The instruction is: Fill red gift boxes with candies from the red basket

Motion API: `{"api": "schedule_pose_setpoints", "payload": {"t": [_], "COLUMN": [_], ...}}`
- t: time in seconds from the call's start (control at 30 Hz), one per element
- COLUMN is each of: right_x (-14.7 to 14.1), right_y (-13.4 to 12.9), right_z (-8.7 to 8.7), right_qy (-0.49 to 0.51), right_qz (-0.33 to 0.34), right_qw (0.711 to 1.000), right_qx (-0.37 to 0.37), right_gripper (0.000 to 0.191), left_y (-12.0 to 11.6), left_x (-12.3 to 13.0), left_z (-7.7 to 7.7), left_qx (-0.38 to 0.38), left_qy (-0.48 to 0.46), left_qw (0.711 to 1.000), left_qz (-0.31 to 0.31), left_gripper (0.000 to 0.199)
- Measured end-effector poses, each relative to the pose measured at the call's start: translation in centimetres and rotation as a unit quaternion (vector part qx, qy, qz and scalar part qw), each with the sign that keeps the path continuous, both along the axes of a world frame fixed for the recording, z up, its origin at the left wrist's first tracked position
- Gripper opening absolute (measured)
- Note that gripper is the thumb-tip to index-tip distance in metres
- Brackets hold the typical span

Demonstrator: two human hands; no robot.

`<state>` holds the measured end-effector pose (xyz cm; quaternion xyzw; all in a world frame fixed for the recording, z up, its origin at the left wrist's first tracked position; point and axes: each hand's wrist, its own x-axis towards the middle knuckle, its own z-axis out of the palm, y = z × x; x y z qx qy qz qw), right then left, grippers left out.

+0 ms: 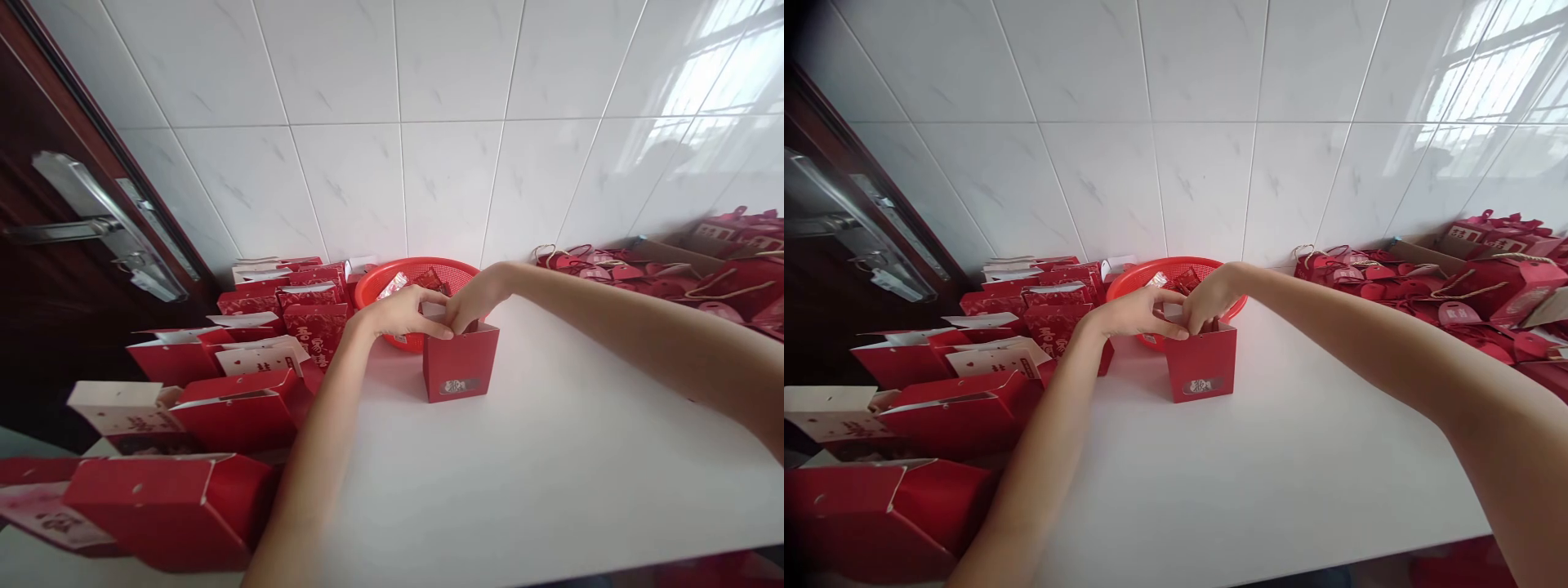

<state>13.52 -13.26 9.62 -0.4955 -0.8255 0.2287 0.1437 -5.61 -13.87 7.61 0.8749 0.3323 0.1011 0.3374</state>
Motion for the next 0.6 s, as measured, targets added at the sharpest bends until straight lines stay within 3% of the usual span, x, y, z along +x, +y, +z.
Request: {"api": "schedule_pose_setpoints", "payload": {"t": [0.03,0.07,0.1,0.17,0.27,0.33,0.47,0.6], "right_x": [0.6,1.3,2.1,3.9,6.3,7.2,7.3,6.6], "right_y": [-0.9,-1.7,-2.6,-4.0,-5.3,-5.7,-6.1,-6.5], "right_z": [1.2,2.2,2.9,2.9,-0.2,-3.5,-8.8,-10.7], "right_qy": [-0.06,-0.076,-0.06,0.012,0.166,0.244,0.331,0.382], "right_qz": [0.049,0.075,0.082,0.055,-0.043,-0.092,-0.097,-0.098], "right_qw": [0.991,0.982,0.984,0.998,0.978,0.953,0.933,0.915], "right_qx": [-0.106,-0.153,-0.144,-0.04,0.12,0.154,0.102,0.084], "right_gripper": [0.019,0.018,0.018,0.019,0.028,0.041,0.055,0.047], "left_y": [0.0,-0.1,-0.1,-0.2,-0.2,-0.2,0.1,0.1], "left_x": [0.0,0.0,0.1,0.3,0.9,1.3,2.2,2.8], "left_z": [0.0,0.0,-0.1,-0.2,-0.6,-1.0,-1.9,-2.4], "left_qx": [0.007,0.017,0.028,0.045,0.073,0.108,0.149,0.145], "left_qy": [0.0,0.0,-0.002,-0.004,-0.01,-0.024,-0.068,-0.1], "left_qw": [1.0,1.0,0.999,0.999,0.997,0.994,0.986,0.984], "left_qz": [0.005,0.01,0.016,0.026,0.028,0.014,-0.013,-0.008], "left_gripper": [0.054,0.051,0.049,0.047,0.042,0.039,0.038,0.049]}}
